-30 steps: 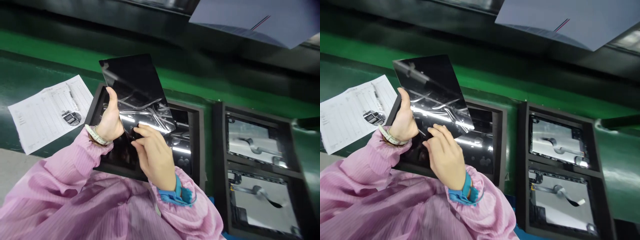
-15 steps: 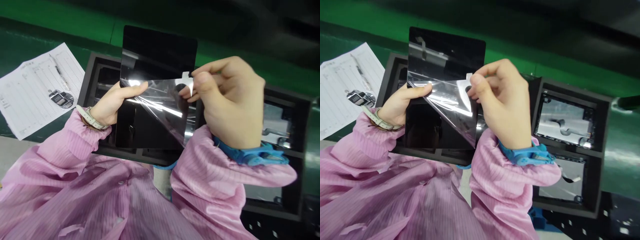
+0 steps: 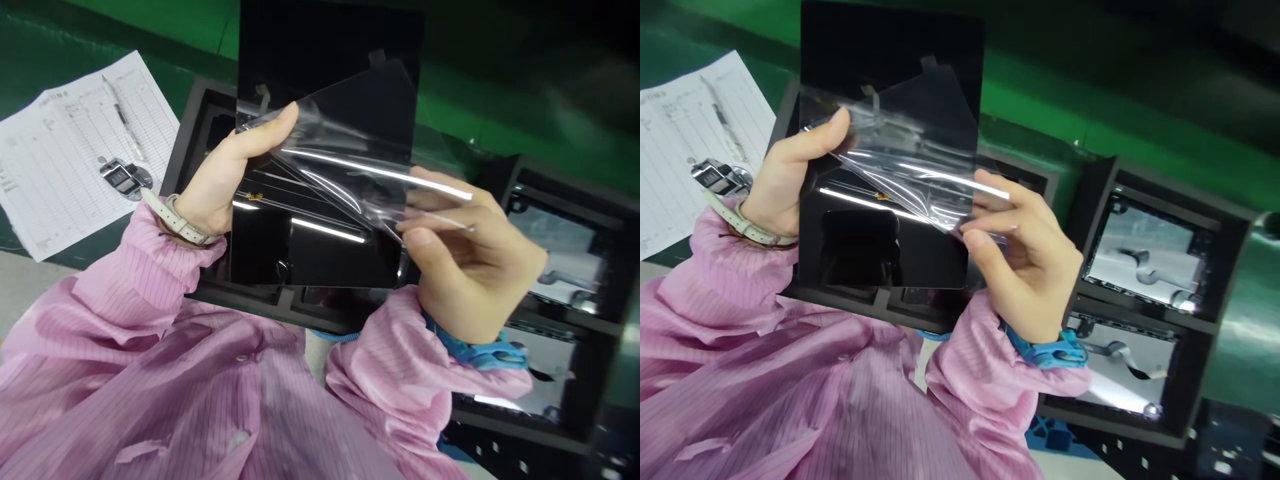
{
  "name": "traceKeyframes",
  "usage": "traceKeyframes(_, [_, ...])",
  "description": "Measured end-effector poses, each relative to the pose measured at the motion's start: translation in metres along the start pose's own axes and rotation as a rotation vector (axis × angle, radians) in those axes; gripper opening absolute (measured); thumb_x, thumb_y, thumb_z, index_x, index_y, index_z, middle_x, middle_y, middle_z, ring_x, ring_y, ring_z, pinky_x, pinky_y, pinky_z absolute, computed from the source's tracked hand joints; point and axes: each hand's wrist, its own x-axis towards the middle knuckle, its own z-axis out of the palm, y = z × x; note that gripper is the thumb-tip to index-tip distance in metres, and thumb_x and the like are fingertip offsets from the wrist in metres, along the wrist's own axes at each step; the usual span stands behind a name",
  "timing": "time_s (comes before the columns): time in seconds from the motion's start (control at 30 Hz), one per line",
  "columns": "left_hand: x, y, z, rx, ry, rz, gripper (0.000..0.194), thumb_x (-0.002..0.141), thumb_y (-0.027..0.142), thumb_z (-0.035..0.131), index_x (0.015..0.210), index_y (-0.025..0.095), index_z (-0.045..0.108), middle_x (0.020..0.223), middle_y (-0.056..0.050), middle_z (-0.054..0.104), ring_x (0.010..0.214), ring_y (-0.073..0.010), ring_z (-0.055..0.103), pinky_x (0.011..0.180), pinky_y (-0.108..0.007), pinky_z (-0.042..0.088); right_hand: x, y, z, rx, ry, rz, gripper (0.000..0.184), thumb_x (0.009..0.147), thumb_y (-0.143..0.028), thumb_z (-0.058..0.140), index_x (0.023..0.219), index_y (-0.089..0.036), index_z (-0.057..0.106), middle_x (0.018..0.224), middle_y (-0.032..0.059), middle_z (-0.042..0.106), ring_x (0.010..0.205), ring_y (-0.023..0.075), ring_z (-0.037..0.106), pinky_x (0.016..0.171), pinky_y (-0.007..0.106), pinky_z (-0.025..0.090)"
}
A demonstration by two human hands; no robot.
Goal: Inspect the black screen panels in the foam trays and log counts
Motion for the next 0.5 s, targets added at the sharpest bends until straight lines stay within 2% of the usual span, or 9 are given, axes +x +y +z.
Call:
traceKeyframes(0.1, [-0.002, 0.001, 0.003, 0.053, 0.071, 0.047, 0.032, 0.106, 0.025, 0.045, 0.105, 0.003, 0.068, 0.102, -0.005, 0.077, 0.127, -0.0289, 0.066, 0.110, -0.055, 0.053, 0.006, -0.016, 0.011, 0.070, 0.231, 0.050, 0.011, 0.089, -0.022, 0.072, 0.079, -0.019, 0.068, 0.098, 0.0043, 0.079, 0.094, 0.0208, 0.076, 0.081, 0.040, 0.064])
traceKeyframes(0.2, [-0.005, 0.001, 0.002, 0.159, 0.214, 0.163, 0.021, 0.099, 0.026, 0.061, 0.098, 0.006, 0.069, 0.092, 0.003, 0.074, 0.133, -0.0319, 0.061, 0.109, -0.055, 0.052, 0.014, -0.033, 0.018, 0.082, 0.373, 0.114, 0.015, 0.090, -0.020, 0.071, 0.077, -0.018, 0.064, 0.079, 0.0021, 0.074, 0.069, 0.0134, 0.072, 0.065, 0.031, 0.059])
traceKeyframes(0.27, [-0.006, 0.002, 0.003, 0.196, 0.254, 0.235, 0.017, 0.095, 0.027, 0.068, 0.092, 0.010, 0.070, 0.087, 0.006, 0.073, 0.135, -0.0316, 0.060, 0.112, -0.052, 0.052, 0.020, -0.043, 0.021, 0.077, 0.395, 0.133, 0.019, 0.092, -0.023, 0.070, 0.076, -0.018, 0.061, 0.073, 0.0001, 0.070, 0.065, 0.0115, 0.070, 0.062, 0.027, 0.057])
traceKeyframes(0.37, [-0.005, 0.003, 0.010, 0.221, 0.259, 0.248, 0.023, 0.103, 0.029, 0.055, 0.104, 0.014, 0.072, 0.102, 0.006, 0.075, 0.142, -0.0293, 0.053, 0.120, -0.050, 0.049, 0.026, -0.054, 0.022, 0.022, 0.391, 0.130, 0.024, 0.095, -0.022, 0.064, 0.074, -0.019, 0.055, 0.069, -0.0035, 0.064, 0.061, 0.0072, 0.065, 0.059, 0.023, 0.053])
traceKeyframes(0.43, [-0.003, 0.004, 0.015, 0.259, 0.334, 0.285, 0.029, 0.106, 0.026, 0.047, 0.112, 0.008, 0.070, 0.104, 0.004, 0.075, 0.149, -0.0262, 0.045, 0.124, -0.046, 0.043, 0.029, -0.058, 0.022, -0.041, 0.387, 0.132, 0.026, 0.097, -0.020, 0.062, 0.072, -0.020, 0.052, 0.066, -0.0051, 0.061, 0.058, 0.0049, 0.062, 0.058, 0.020, 0.049])
traceKeyframes(0.5, [0.000, 0.006, 0.016, 0.312, 0.425, 0.353, 0.029, 0.107, 0.025, 0.046, 0.112, 0.005, 0.067, 0.101, 0.005, 0.074, 0.153, -0.0225, 0.037, 0.128, -0.042, 0.038, 0.031, -0.060, 0.022, -0.076, 0.377, 0.138, 0.028, 0.097, -0.019, 0.062, 0.071, -0.021, 0.050, 0.066, -0.0050, 0.059, 0.059, 0.0049, 0.061, 0.058, 0.020, 0.049])
